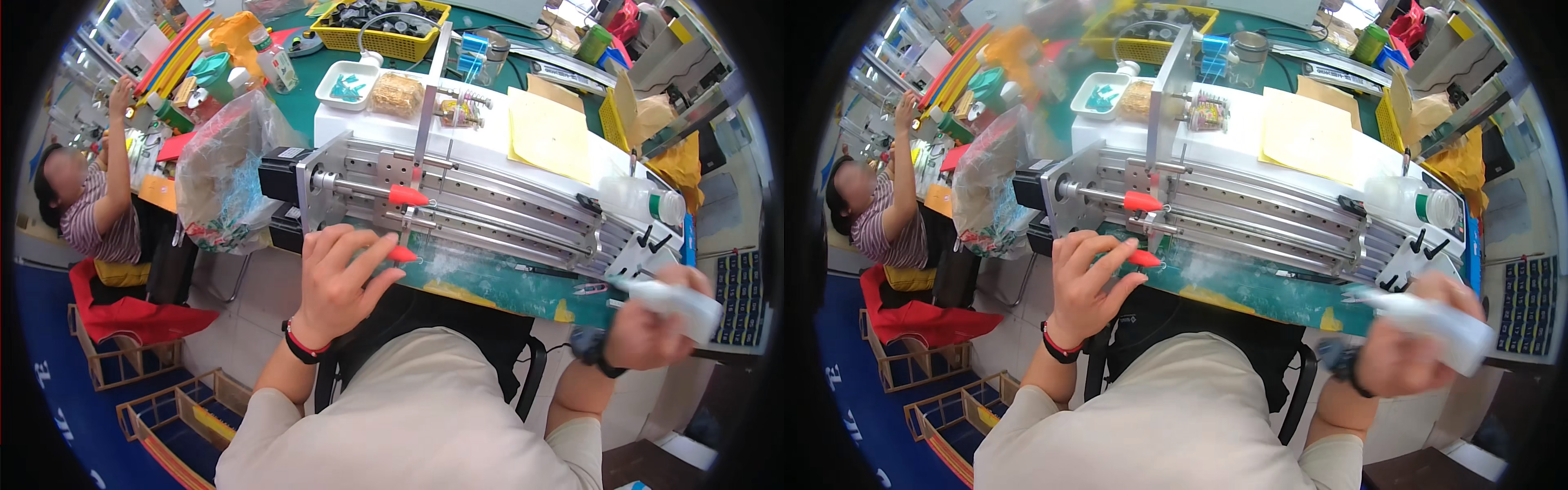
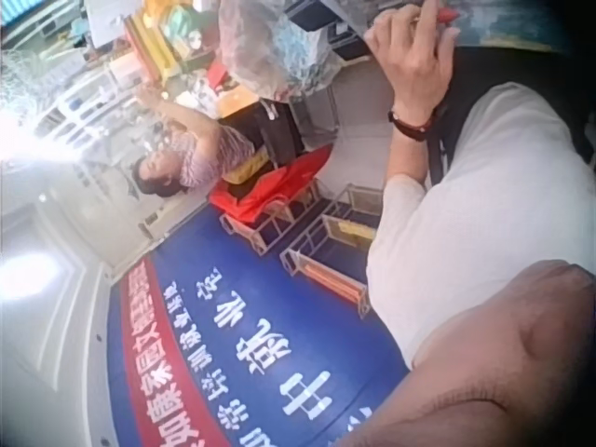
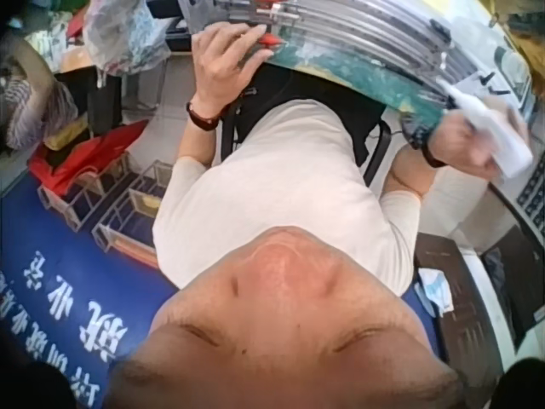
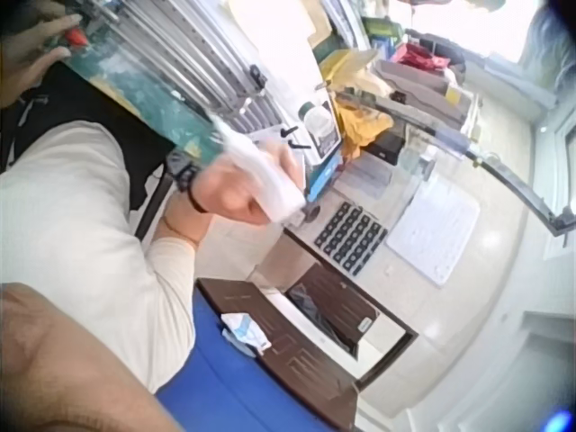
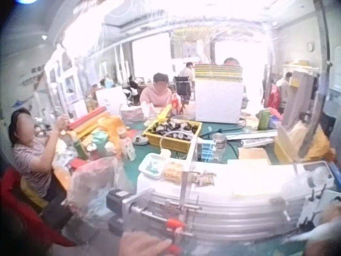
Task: Applying glue and using a precision machine to assemble small electronic or mechanical components.
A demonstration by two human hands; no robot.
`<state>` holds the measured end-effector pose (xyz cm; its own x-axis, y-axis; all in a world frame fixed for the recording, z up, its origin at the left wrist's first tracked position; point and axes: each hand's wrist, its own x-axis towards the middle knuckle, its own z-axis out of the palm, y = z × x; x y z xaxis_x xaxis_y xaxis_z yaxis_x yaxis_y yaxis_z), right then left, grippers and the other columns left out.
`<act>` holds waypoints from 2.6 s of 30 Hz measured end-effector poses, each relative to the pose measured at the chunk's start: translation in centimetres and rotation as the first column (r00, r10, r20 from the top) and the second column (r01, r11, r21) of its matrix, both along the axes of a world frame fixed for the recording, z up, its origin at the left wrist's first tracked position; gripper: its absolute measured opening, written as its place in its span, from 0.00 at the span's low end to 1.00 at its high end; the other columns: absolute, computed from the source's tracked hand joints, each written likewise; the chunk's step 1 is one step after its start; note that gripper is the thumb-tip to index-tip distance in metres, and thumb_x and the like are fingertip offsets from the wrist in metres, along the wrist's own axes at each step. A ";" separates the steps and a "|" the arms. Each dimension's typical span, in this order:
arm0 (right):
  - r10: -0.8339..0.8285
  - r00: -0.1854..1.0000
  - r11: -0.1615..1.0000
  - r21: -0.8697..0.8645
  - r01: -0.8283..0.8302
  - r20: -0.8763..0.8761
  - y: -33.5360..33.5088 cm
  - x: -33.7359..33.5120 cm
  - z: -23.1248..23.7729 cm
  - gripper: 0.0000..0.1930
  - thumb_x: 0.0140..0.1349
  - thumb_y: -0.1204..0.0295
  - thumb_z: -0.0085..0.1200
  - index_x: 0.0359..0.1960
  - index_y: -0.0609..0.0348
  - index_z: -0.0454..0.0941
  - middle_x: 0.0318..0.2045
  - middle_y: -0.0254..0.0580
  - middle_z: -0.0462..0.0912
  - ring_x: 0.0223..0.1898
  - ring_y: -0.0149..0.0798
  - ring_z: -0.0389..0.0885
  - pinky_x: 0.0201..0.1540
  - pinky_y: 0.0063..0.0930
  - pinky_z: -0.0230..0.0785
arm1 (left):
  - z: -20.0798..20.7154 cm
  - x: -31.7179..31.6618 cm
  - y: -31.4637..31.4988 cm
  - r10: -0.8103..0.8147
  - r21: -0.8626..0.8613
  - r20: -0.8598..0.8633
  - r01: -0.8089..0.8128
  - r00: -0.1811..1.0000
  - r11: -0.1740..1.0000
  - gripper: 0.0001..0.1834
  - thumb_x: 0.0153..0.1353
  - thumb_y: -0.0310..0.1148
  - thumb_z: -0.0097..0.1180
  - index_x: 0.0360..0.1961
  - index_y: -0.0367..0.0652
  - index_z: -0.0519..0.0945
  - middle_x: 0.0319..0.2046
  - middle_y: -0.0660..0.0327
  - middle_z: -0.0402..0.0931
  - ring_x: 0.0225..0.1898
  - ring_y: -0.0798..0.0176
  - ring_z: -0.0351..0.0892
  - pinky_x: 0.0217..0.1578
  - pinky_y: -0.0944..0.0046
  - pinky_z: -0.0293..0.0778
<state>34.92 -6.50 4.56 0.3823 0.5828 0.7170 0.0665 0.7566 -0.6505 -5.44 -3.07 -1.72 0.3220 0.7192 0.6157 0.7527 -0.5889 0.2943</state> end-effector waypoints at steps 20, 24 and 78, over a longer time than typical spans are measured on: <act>0.045 0.772 0.996 -0.086 0.013 0.634 5.5 -17.1 -6.0 0.19 0.67 0.70 0.71 0.53 0.68 0.80 0.36 0.47 0.88 0.28 0.44 0.87 0.32 0.33 0.78 | -5.6 3.1 -3.5 -0.041 0.033 0.150 0.036 0.988 0.999 0.06 0.63 0.30 0.69 0.39 0.45 0.85 0.39 0.61 0.80 0.43 0.51 0.79 0.48 0.51 0.68; 0.017 0.779 0.994 -0.094 0.053 0.626 5.1 -16.6 -5.9 0.19 0.67 0.69 0.71 0.53 0.68 0.80 0.36 0.47 0.88 0.27 0.43 0.87 0.32 0.33 0.78 | -5.5 3.0 -3.4 -0.051 0.046 0.147 0.045 0.988 0.998 0.06 0.63 0.30 0.70 0.39 0.45 0.85 0.39 0.61 0.80 0.44 0.51 0.79 0.48 0.51 0.69; -0.120 0.419 0.767 -0.184 0.615 0.900 -1.5 -2.4 -14.3 0.12 0.64 0.74 0.66 0.48 0.60 0.84 0.45 0.46 0.84 0.48 0.53 0.80 0.51 0.48 0.71 | 5.1 4.8 3.2 -0.432 -0.224 -0.205 0.388 0.878 0.894 0.16 0.46 0.19 0.65 0.39 0.41 0.83 0.27 0.57 0.67 0.28 0.49 0.73 0.29 0.52 0.67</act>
